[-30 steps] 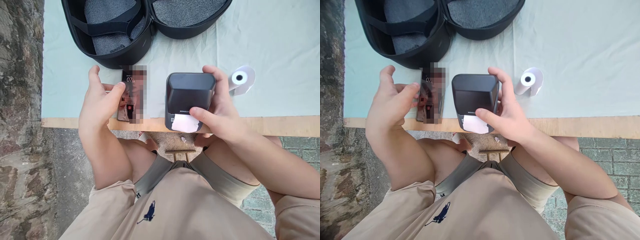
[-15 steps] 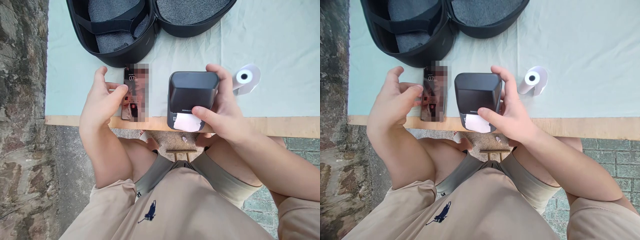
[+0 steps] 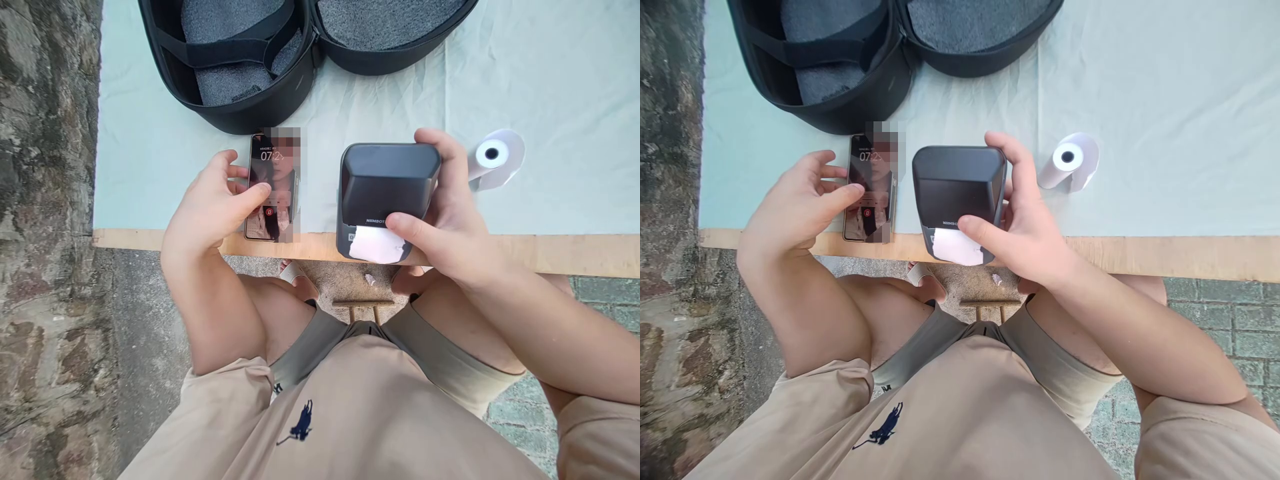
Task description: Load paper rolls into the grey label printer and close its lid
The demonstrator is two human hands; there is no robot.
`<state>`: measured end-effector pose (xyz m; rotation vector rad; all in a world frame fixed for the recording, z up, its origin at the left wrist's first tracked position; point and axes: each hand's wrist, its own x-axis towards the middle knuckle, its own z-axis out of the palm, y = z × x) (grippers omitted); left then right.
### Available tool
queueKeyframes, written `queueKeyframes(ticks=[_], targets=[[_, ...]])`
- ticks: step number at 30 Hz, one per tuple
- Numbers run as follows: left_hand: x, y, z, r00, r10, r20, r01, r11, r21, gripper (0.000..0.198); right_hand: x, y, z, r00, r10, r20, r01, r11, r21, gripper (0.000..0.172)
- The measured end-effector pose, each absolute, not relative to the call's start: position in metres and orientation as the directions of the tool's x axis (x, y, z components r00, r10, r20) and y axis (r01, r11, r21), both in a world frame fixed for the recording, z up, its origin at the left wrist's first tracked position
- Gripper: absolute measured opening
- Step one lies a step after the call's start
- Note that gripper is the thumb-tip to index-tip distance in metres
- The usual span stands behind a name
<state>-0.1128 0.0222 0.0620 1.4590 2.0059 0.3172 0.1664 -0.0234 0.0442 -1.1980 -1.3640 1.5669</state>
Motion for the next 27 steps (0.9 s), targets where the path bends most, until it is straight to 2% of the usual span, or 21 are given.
queueKeyframes(ticks=[3,7,14,17,21,23,27], targets=[[-0.107,0.023,0.064,-0.192,0.911,-0.365,0.824,0.351,0.445,0.090,0.166,-0.024,0.044,-0.313,0.931,-0.191,0.046,-0.186,-0.981,0.077],[-0.103,0.024,0.063,-0.207,0.902,-0.379,0.836,0.364,0.411,0.102,0.166,-0.024,0.045,-0.296,0.932,-0.208,0.017,-0.212,-0.977,0.081],[-0.098,0.021,0.066,-0.204,0.907,-0.368,0.843,0.353,0.406,0.097,0.165,-0.023,0.046,-0.289,0.937,-0.197,0.019,-0.200,-0.980,0.077],[-0.099,0.022,0.065,-0.263,0.908,-0.327,0.803,0.394,0.447,0.093,0.165,-0.023,0.046,-0.282,0.940,-0.190,0.016,-0.194,-0.981,0.077],[-0.104,0.023,0.062,-0.341,0.931,-0.129,0.728,0.348,0.591,0.080,0.166,-0.023,0.046,-0.274,0.944,-0.186,0.014,-0.189,-0.982,0.077],[-0.106,0.023,0.061,-0.349,0.932,-0.091,0.705,0.326,0.630,0.077,0.166,-0.023,0.046,-0.280,0.942,-0.185,0.008,-0.190,-0.982,0.078],[-0.105,0.022,0.062,-0.347,0.932,-0.104,0.730,0.338,0.594,0.075,0.166,-0.024,0.045,-0.296,0.937,-0.184,-0.005,-0.195,-0.981,0.079]])
